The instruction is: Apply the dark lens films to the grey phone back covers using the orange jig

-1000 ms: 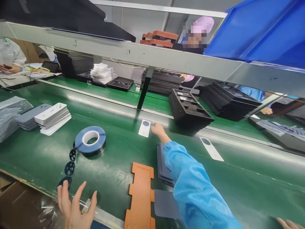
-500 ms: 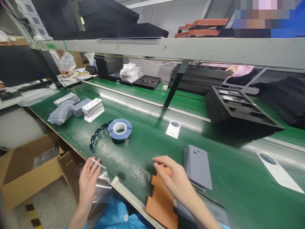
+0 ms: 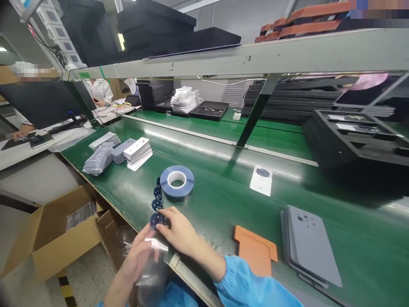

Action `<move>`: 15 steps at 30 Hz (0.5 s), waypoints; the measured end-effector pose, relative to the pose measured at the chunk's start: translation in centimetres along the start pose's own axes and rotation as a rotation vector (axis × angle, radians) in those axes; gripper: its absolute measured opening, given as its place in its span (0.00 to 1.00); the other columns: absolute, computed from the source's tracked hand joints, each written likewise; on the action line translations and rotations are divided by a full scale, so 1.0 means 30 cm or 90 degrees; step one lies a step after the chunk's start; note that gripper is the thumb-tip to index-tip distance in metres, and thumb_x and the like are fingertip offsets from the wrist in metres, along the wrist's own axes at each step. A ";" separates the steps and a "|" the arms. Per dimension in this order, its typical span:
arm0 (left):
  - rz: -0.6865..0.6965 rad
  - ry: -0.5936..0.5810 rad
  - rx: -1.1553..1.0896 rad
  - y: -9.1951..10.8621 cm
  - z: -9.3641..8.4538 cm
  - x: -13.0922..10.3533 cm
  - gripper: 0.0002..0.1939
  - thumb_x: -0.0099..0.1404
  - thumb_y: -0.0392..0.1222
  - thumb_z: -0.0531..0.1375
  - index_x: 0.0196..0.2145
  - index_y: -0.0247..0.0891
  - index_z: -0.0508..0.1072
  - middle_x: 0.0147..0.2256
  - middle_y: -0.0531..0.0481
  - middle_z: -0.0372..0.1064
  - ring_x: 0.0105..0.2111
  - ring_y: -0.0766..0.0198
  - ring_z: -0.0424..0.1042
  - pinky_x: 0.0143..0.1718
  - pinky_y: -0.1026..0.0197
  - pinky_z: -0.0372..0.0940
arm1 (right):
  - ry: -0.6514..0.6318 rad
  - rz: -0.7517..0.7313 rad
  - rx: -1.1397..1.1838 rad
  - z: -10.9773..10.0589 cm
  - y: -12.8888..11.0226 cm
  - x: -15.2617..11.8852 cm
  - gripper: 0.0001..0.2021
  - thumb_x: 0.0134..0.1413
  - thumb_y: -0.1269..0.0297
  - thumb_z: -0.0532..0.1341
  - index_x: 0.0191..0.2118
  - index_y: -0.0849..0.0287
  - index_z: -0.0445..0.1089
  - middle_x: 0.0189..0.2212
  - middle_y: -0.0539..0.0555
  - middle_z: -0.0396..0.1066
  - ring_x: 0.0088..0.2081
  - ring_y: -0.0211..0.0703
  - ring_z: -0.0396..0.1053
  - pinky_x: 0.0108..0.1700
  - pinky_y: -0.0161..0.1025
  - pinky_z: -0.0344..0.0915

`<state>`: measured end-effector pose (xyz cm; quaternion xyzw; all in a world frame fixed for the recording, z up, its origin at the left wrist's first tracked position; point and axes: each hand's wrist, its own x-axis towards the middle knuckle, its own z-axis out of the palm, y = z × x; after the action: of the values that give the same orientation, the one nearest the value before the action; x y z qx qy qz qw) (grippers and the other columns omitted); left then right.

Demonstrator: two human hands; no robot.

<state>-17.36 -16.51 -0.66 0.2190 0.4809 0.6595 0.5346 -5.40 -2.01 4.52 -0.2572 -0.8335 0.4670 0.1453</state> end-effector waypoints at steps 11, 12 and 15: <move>0.009 -0.140 0.203 0.021 -0.068 0.222 0.31 0.49 0.47 0.73 0.50 0.35 0.77 0.33 0.44 0.76 0.29 0.58 0.77 0.34 0.59 0.67 | 0.157 -0.068 -0.105 -0.011 0.059 0.045 0.17 0.57 0.64 0.62 0.51 0.50 0.78 0.51 0.58 0.77 0.49 0.54 0.77 0.53 0.47 0.73; 0.015 -0.136 0.193 0.008 -0.079 0.234 0.33 0.49 0.48 0.73 0.53 0.35 0.75 0.36 0.42 0.77 0.29 0.57 0.77 0.34 0.59 0.68 | 0.179 -0.086 -0.117 -0.012 0.065 0.041 0.15 0.58 0.63 0.61 0.49 0.48 0.80 0.51 0.57 0.78 0.48 0.54 0.77 0.52 0.48 0.74; 0.067 -0.069 0.203 -0.023 -0.096 0.240 0.34 0.52 0.47 0.70 0.57 0.38 0.72 0.48 0.37 0.75 0.29 0.58 0.79 0.36 0.58 0.70 | 0.215 -0.146 -0.126 -0.026 0.054 0.001 0.13 0.61 0.62 0.59 0.42 0.44 0.81 0.50 0.56 0.77 0.45 0.52 0.78 0.47 0.44 0.76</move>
<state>-21.72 -11.10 -4.14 0.3610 0.5374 0.5894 0.4832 -4.57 -0.75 3.55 -0.2484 -0.8628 0.3137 0.3090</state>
